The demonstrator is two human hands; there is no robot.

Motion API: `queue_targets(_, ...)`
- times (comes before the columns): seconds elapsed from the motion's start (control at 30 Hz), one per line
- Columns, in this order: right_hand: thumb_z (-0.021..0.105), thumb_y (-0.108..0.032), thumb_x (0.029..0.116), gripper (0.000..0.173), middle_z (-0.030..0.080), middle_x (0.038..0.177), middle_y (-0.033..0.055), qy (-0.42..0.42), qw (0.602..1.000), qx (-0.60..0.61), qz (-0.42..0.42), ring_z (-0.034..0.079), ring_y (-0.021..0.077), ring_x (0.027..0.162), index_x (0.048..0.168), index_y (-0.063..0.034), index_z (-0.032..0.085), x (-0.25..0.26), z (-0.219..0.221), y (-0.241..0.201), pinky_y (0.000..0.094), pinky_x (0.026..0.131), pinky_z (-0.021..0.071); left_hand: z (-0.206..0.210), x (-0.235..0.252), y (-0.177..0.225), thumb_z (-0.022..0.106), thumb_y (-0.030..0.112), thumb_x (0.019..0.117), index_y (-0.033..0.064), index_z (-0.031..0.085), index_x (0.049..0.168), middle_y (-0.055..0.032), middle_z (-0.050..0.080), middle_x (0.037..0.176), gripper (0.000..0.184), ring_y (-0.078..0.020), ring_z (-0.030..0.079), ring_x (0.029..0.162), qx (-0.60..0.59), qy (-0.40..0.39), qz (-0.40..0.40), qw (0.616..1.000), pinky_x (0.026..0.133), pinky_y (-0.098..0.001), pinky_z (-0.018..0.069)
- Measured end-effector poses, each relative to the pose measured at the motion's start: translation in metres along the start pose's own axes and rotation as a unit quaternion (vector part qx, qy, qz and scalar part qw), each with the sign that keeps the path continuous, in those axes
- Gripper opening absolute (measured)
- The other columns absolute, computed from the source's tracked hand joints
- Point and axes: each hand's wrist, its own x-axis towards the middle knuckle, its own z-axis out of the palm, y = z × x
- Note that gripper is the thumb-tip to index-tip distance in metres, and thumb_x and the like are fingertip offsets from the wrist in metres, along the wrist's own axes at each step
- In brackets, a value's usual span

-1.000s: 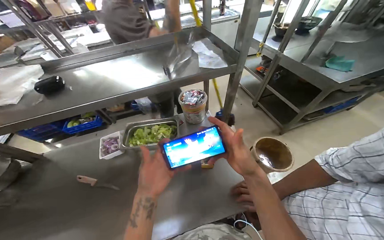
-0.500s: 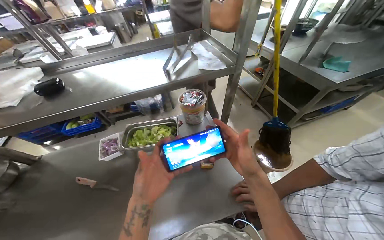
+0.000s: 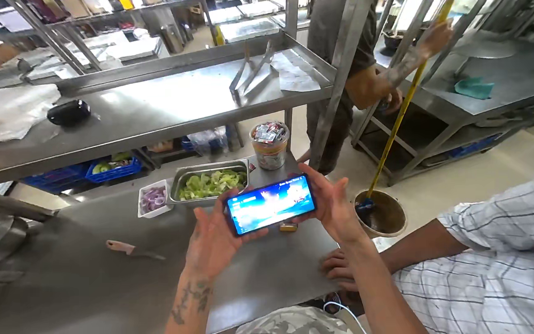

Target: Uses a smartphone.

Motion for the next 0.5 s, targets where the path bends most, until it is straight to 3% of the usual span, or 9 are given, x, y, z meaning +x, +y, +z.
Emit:
queue_targets(0.13,0.025,-0.091,0.0838,0.097,0.058,0.144,0.0054,0.013,1.000,0.019,0.021,0.072,0.0223,0.101,0.156,-0.0265,0.039,0.011,-0.008,0.018,0.0355,0.058,0.0623,0.017,-0.003,0.003,0.064,0.072,0.0822,0.0280,0.051,0.145,-0.0098,0.049,0.151,0.078,-0.0379,0.055,0.131,-0.003,-0.050,0.005,0.999,0.098,-0.0629,0.0517)
queue_targets(0.27,0.024,-0.091,0.0841,0.097,0.060,0.142,0.0054,0.021,0.999,0.026,0.029,0.072,0.0215,0.101,0.155,-0.0272,0.040,0.014,-0.006,0.022,0.0343,0.059,0.0621,0.018,-0.001,0.003,0.065,0.072,0.0813,0.0282,0.052,0.145,-0.0103,0.050,0.151,0.079,-0.0377,0.056,0.130,0.013,-0.049,0.006,0.999,0.098,-0.0619,0.0520)
queue_targets(0.33,0.024,-0.090,0.0848,0.097,0.057,0.144,0.0081,0.013,1.000,0.018,0.011,0.072,0.0237,0.099,0.156,-0.0255,0.038,0.011,-0.003,0.015,0.0364,0.059,0.0630,0.006,0.001,0.004,0.062,0.075,0.0812,0.0289,0.053,0.143,-0.0098,0.053,0.148,0.078,-0.0377,0.058,0.128,0.012,-0.023,0.006,1.000,0.096,-0.0624,0.0530)
queue_targets(0.43,0.027,-0.091,0.0827,0.102,0.054,0.148,0.0100,-0.001,1.000,0.010,0.003,0.070,0.0282,0.109,0.158,-0.0232,0.035,0.007,0.000,0.006,0.0419,0.065,0.0641,-0.005,0.000,0.003,0.060,0.077,0.0813,0.0296,0.053,0.143,-0.0096,0.053,0.148,0.078,-0.0378,0.059,0.127,0.006,-0.014,0.002,1.000,0.095,-0.0624,0.0537)
queue_targets(0.5,0.028,-0.091,0.0833,0.101,0.055,0.146,0.0091,0.008,1.000,0.013,0.010,0.070,0.0275,0.108,0.157,-0.0230,0.036,0.010,-0.001,0.010,0.0411,0.062,0.0641,0.001,-0.003,0.004,0.061,0.077,0.0809,0.0292,0.052,0.144,-0.0101,0.052,0.149,0.080,-0.0382,0.058,0.128,0.005,-0.030,0.006,1.000,0.096,-0.0624,0.0533)
